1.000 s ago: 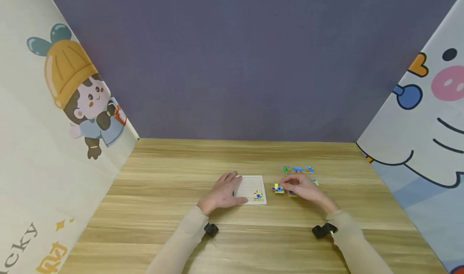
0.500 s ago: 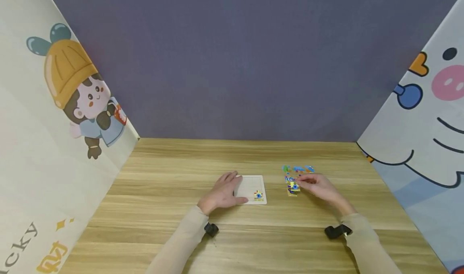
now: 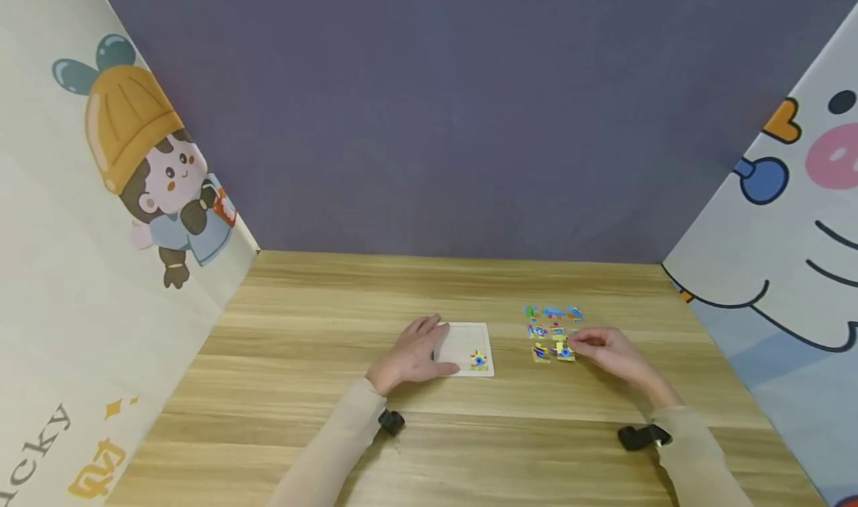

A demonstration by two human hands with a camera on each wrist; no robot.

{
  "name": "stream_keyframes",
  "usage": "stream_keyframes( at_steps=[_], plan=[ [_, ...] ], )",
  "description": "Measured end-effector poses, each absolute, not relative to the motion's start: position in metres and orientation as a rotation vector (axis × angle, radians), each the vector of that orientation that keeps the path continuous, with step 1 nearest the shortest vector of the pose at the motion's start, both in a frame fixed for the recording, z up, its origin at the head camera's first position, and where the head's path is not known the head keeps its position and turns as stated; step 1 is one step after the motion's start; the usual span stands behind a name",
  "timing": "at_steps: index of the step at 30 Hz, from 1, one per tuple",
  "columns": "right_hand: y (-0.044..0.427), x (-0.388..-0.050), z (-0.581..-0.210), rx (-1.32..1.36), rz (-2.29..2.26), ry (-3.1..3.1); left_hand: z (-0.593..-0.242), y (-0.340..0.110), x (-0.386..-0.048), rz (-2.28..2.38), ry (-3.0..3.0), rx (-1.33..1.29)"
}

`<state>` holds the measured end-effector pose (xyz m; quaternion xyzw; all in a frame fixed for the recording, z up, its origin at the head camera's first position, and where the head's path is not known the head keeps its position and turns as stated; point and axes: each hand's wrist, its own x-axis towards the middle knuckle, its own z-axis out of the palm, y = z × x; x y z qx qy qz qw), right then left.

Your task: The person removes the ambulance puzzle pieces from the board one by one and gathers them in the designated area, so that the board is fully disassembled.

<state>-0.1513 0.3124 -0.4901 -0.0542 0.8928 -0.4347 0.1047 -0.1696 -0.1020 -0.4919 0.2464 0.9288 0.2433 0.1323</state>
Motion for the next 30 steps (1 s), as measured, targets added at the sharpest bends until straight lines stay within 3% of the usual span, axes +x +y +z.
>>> stream_keyframes(
  at_steps=[30],
  plan=[
    [0.3095, -0.1486, -0.4914, -0.15, -0.973, 2.786, -0.4924, -0.1014, -0.168, 0.718, 2.698, 0.717]
  ],
)
